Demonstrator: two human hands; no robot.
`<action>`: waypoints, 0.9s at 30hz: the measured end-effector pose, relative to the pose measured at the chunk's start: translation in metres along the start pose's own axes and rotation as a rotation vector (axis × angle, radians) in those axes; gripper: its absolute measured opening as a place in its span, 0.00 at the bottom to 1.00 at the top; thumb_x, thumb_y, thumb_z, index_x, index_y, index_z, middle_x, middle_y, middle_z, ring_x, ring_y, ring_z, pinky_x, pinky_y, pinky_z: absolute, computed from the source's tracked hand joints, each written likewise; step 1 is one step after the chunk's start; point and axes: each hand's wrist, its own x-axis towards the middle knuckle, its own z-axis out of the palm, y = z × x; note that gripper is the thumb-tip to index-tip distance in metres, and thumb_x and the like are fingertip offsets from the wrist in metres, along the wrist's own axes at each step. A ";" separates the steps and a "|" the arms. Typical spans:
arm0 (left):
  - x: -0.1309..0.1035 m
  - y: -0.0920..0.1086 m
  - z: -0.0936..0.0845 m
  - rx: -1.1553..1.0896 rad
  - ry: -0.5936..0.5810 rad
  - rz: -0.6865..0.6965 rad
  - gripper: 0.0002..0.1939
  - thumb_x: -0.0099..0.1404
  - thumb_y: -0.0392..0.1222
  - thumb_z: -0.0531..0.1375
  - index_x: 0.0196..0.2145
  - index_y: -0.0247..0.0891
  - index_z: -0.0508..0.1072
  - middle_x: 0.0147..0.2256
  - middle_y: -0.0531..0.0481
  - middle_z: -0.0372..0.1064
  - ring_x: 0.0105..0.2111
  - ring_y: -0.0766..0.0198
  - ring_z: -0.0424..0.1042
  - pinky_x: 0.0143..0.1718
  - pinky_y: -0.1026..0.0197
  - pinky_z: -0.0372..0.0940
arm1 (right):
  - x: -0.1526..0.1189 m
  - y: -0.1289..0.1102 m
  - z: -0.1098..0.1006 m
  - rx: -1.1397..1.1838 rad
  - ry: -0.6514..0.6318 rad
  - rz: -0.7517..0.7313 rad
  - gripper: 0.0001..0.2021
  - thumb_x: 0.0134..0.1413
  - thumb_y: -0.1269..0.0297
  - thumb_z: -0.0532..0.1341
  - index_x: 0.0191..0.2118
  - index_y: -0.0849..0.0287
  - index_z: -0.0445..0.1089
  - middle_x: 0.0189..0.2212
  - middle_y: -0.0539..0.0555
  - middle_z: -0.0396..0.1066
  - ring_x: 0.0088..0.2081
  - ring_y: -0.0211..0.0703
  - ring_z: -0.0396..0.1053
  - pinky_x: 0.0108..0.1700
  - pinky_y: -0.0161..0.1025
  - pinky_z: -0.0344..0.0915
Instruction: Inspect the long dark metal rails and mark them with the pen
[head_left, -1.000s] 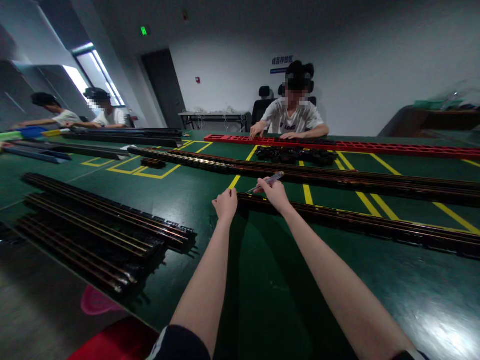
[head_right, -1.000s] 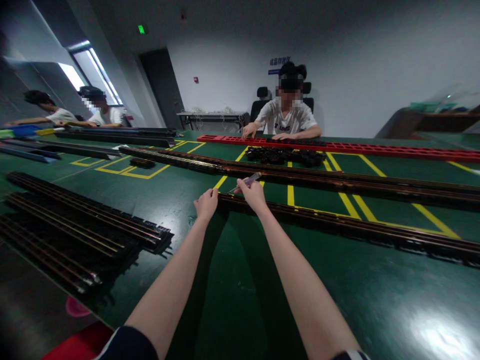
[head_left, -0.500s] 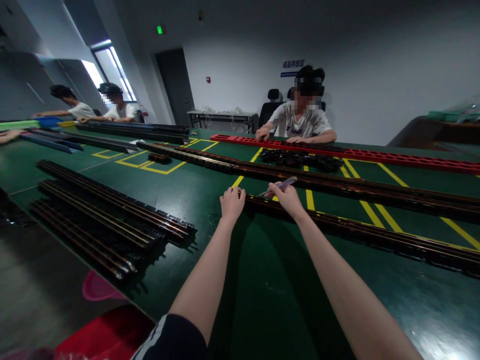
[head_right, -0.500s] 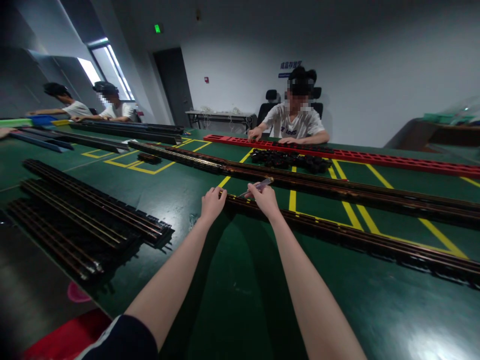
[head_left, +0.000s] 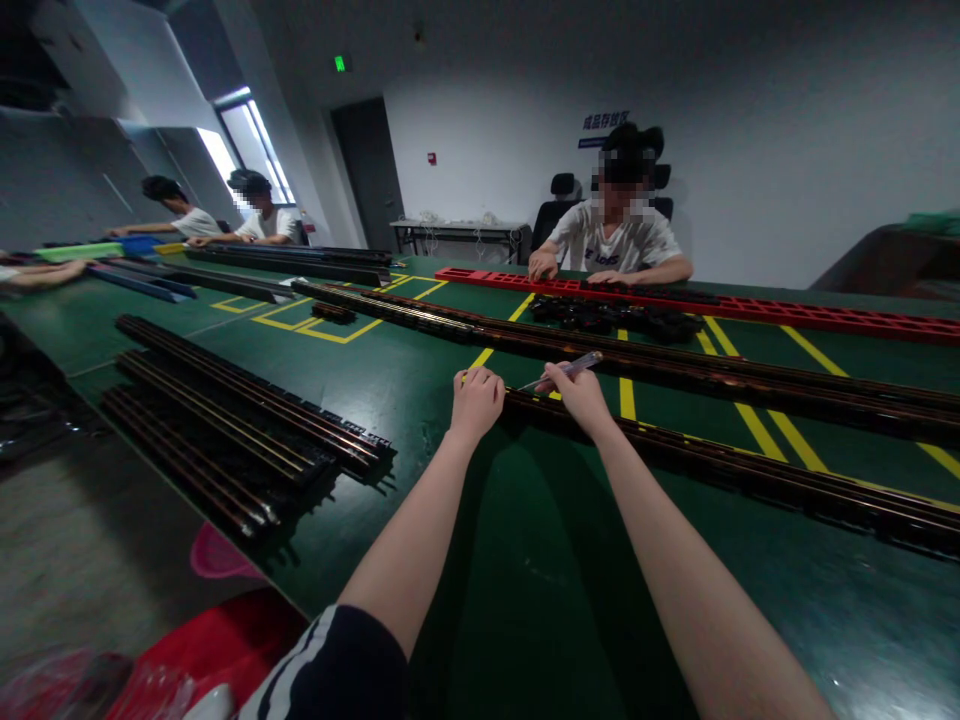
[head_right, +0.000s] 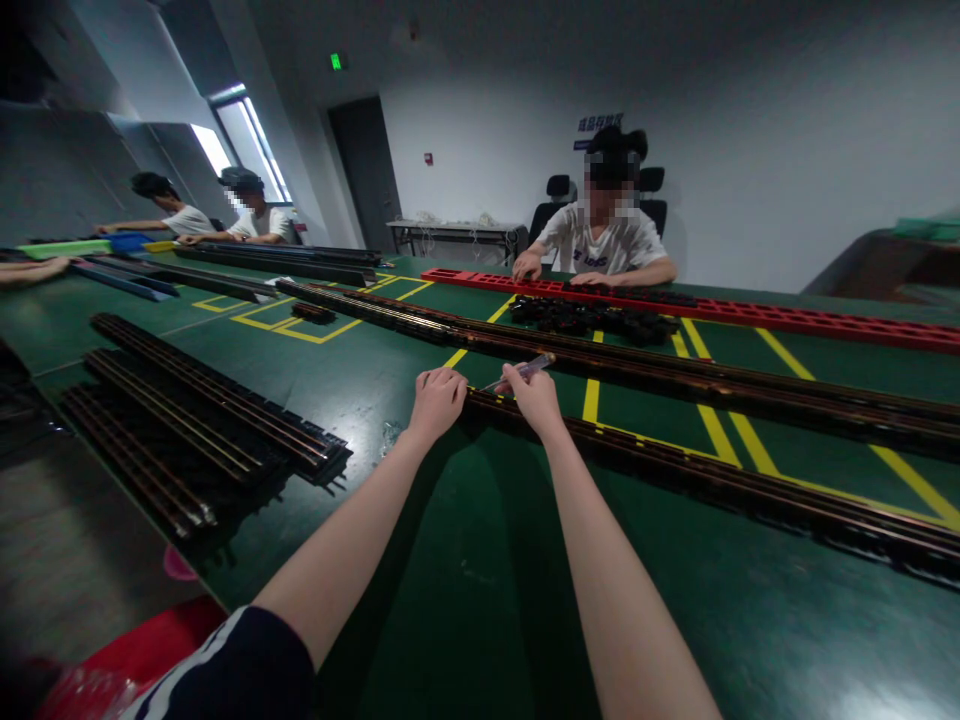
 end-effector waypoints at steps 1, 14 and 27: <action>0.000 0.000 0.000 -0.001 -0.018 0.017 0.16 0.71 0.37 0.47 0.37 0.39 0.75 0.43 0.46 0.75 0.50 0.56 0.68 0.57 0.50 0.53 | 0.000 0.001 0.000 0.010 0.005 0.008 0.13 0.54 0.52 0.59 0.27 0.56 0.69 0.22 0.53 0.76 0.31 0.48 0.77 0.43 0.44 0.70; 0.000 0.002 -0.006 0.020 -0.160 0.004 0.18 0.73 0.40 0.45 0.40 0.40 0.74 0.44 0.46 0.74 0.49 0.56 0.68 0.50 0.54 0.60 | 0.000 -0.001 -0.002 0.048 0.027 0.035 0.12 0.54 0.54 0.57 0.27 0.56 0.68 0.22 0.52 0.76 0.31 0.47 0.77 0.44 0.44 0.71; 0.000 0.002 -0.006 -0.001 -0.144 0.003 0.17 0.73 0.40 0.46 0.39 0.40 0.74 0.44 0.46 0.74 0.47 0.56 0.68 0.49 0.54 0.62 | -0.002 -0.002 -0.004 0.041 0.067 0.056 0.13 0.54 0.54 0.57 0.25 0.55 0.67 0.21 0.52 0.74 0.30 0.46 0.76 0.44 0.43 0.72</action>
